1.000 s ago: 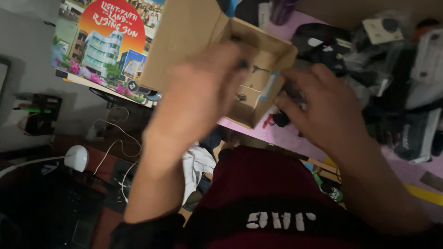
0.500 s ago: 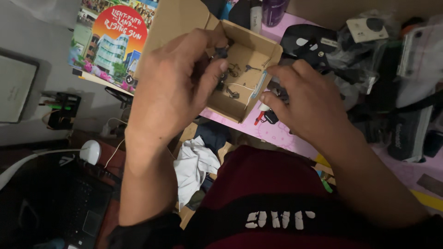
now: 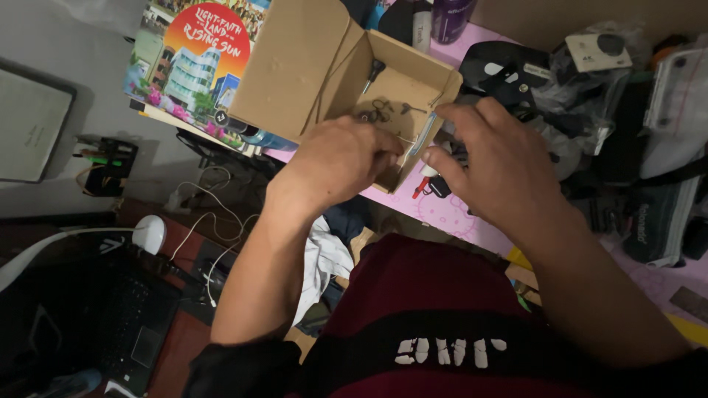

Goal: The person opens a box containing a camera kit, removes the camera, cables, and instruction manual, and then organizes various small accessories and components back into an open container.

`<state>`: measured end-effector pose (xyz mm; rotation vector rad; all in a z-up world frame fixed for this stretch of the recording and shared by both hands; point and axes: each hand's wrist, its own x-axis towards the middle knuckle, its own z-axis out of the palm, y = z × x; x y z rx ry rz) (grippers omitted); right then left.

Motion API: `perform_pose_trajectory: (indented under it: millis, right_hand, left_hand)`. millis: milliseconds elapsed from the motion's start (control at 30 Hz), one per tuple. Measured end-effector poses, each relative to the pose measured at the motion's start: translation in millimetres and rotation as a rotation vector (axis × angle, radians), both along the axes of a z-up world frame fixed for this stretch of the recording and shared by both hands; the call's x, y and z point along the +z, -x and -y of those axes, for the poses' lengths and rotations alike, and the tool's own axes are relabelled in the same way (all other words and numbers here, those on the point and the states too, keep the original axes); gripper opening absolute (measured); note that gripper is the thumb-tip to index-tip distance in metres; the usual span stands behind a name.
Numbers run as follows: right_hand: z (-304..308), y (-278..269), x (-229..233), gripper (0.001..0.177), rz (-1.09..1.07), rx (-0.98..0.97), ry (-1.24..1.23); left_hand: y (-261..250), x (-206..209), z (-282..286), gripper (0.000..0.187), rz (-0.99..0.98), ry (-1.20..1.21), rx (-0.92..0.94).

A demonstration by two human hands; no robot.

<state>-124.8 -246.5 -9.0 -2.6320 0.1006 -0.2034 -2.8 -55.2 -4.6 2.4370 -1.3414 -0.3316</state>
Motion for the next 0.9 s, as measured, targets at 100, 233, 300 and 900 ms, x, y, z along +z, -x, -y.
perform_pose_trajectory:
  millis: [100,233,300,900]
  right_hand:
    - [-0.7,1.2,-0.2,0.050,-0.007,-0.007,-0.009]
    - [-3.6,1.3,0.2,0.050,-0.017,-0.023,-0.021]
    - [-4.9,1.3,0.7,0.049,-0.009,-0.035,-0.017]
    - [-6.0,-0.7,3.5,0.048,0.010,-0.029,-0.023]
  left_hand:
    - [-11.3,-6.9,-1.7,0.017,0.052,0.076,-0.017]
    - [-23.3,-23.6,21.7,0.016,0.271,0.142,0.047]
    - [-30.8,-34.2,35.3,0.016,0.311,0.183,-0.003]
    - [-34.1,-29.2,29.4,0.025,0.157,0.396,-0.092]
